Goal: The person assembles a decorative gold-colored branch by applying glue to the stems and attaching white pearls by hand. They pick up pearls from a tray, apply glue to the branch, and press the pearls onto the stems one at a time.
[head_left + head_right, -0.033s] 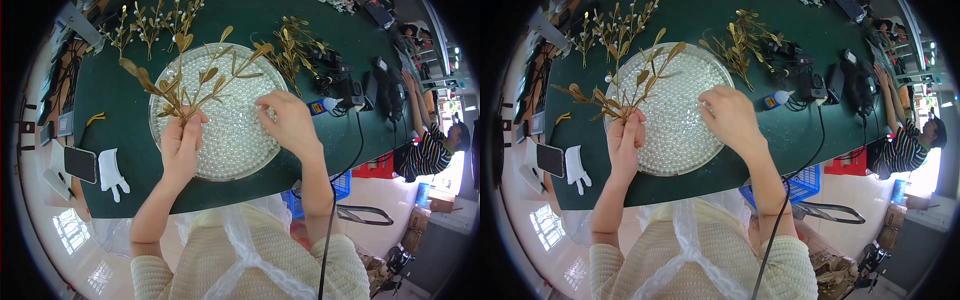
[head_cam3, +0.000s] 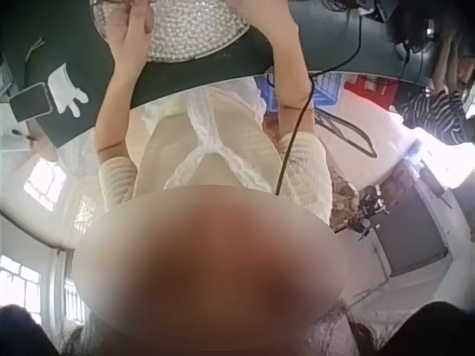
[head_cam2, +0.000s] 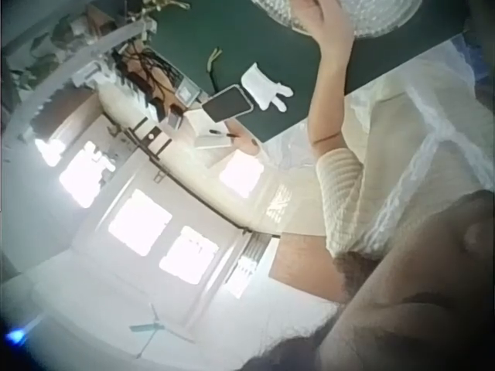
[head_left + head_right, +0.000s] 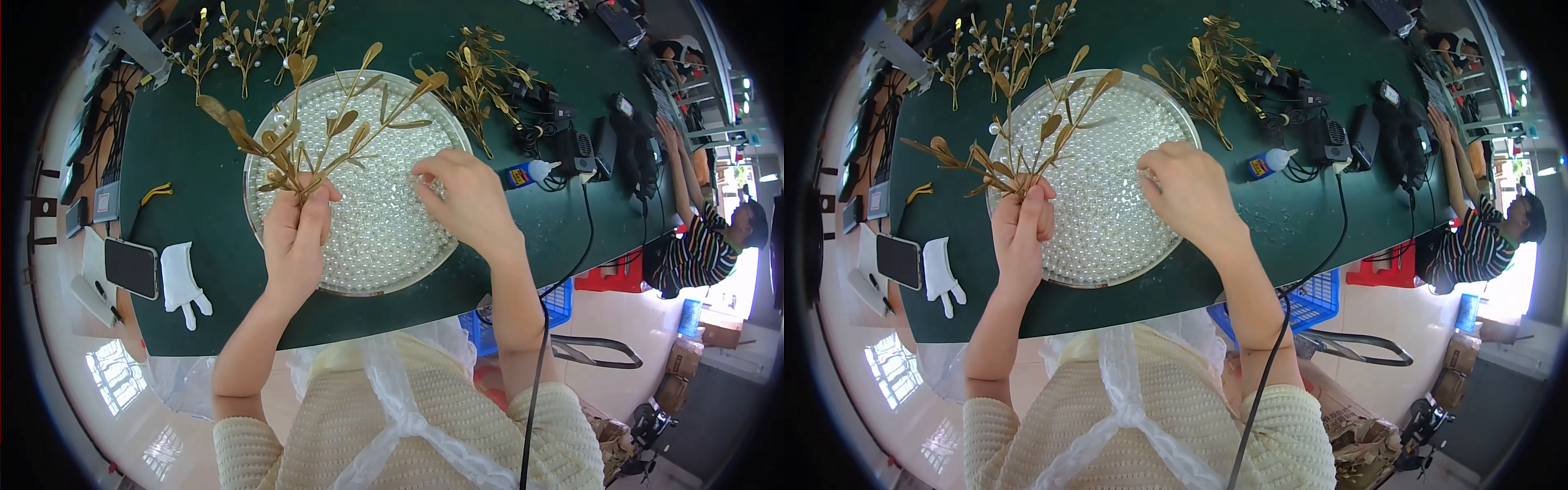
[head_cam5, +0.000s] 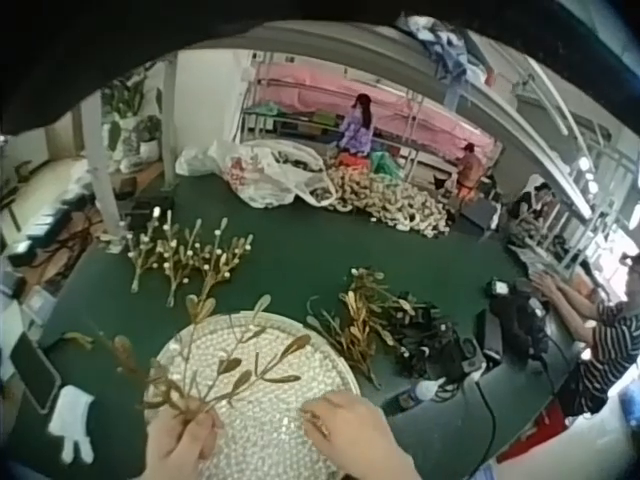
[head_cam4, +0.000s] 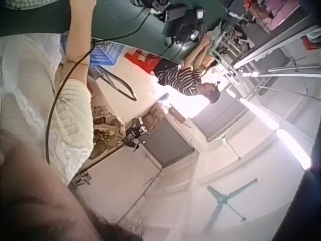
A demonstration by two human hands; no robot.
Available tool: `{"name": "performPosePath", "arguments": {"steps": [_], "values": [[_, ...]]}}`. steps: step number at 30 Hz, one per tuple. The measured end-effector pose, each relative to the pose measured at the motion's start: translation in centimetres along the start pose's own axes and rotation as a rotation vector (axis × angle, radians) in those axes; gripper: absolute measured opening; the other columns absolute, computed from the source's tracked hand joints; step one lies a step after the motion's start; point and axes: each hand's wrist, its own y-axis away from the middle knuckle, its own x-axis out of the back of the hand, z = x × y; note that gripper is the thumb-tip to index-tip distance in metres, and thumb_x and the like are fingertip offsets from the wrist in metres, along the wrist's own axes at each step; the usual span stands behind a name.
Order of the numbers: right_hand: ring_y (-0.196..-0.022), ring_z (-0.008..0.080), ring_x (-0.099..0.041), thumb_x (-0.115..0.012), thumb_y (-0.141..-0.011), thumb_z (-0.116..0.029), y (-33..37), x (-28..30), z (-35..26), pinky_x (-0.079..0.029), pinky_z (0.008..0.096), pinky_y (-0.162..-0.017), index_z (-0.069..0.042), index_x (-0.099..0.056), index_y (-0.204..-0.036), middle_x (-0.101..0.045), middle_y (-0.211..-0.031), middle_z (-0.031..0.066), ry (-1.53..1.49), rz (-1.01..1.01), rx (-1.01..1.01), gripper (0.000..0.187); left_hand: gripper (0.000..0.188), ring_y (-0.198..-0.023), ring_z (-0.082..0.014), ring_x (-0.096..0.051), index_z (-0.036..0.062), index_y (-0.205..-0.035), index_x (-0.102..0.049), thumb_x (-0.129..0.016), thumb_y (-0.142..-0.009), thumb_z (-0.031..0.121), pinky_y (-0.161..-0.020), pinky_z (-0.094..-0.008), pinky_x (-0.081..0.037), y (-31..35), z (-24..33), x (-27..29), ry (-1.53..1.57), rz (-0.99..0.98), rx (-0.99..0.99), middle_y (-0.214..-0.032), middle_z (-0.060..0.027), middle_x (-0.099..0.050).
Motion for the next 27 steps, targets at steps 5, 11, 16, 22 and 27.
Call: {"name": "performPosePath", "arguments": {"steps": [5,11,16,22,27], "values": [[-0.073,0.0232,-0.056,-0.064,-0.068,-0.012,-0.9,-1.3,-0.5,-0.044,0.0335,-0.065,-0.006,-0.062,-0.079,-0.057,-0.071,0.0059,0.049,-0.036,0.0,0.012,0.017,-0.047,0.0001,-0.026,0.0014,-0.088,-0.05,-0.042,-0.092,0.016,-0.043,-0.0177,-0.02,0.1,0.1,0.1,-0.012,0.001,0.003,-0.055,0.007,-0.033],[-0.07,0.0238,-0.057,-0.065,-0.067,-0.012,-1.3,-2.2,-0.4,-0.045,0.0338,-0.064,-0.005,-0.062,-0.076,-0.059,-0.069,0.006,0.066,-0.054,0.002,0.011,0.018,-0.047,-0.0001,-0.026,0.0015,-0.087,-0.051,-0.042,-0.092,0.016,-0.043,-0.0178,-0.02,0.0,0.1,0.2,-0.037,-0.005,-0.001,-0.054,0.0072,-0.033],[-0.061,0.0223,-0.056,-0.065,-0.066,-0.011,-1.3,-1.9,0.2,-0.045,0.0316,-0.059,-0.005,-0.063,-0.077,-0.061,-0.07,0.0061,-0.028,-0.053,-0.003,0.013,0.019,-0.048,0.0003,-0.026,0.0014,-0.086,-0.052,-0.042,-0.092,0.016,-0.044,-0.0176,-0.02,0.0,0.1,0.2,-0.064,0.002,0.001,-0.054,0.0076,-0.033],[-0.054,0.0049,-0.048,-0.067,-0.066,-0.005,-1.3,0.0,0.2,-0.039,0.0203,-0.05,-0.003,-0.064,-0.078,-0.061,-0.069,0.0014,-0.466,-0.041,-0.279,0.013,0.016,-0.051,0.0004,-0.027,0.0016,-0.088,-0.054,-0.042,-0.09,0.012,-0.045,-0.0175,-0.02,0.2,0.1,0.3,-0.13,-0.019,-0.023,-0.058,0.0081,-0.035],[-0.058,0.0014,-0.05,-0.068,-0.068,0.0,-0.8,-0.1,0.7,-0.04,0.0153,-0.051,0.0,-0.062,-0.083,-0.062,-0.075,0.003,-1.112,0.029,-0.296,0.016,0.015,-0.052,-0.0001,-0.028,0.001,-0.091,-0.055,-0.043,-0.09,0.01,-0.046,-0.0174,-0.021,0.3,-0.2,0.2,-0.187,0.002,-0.052,-0.061,0.007,-0.039]]}}
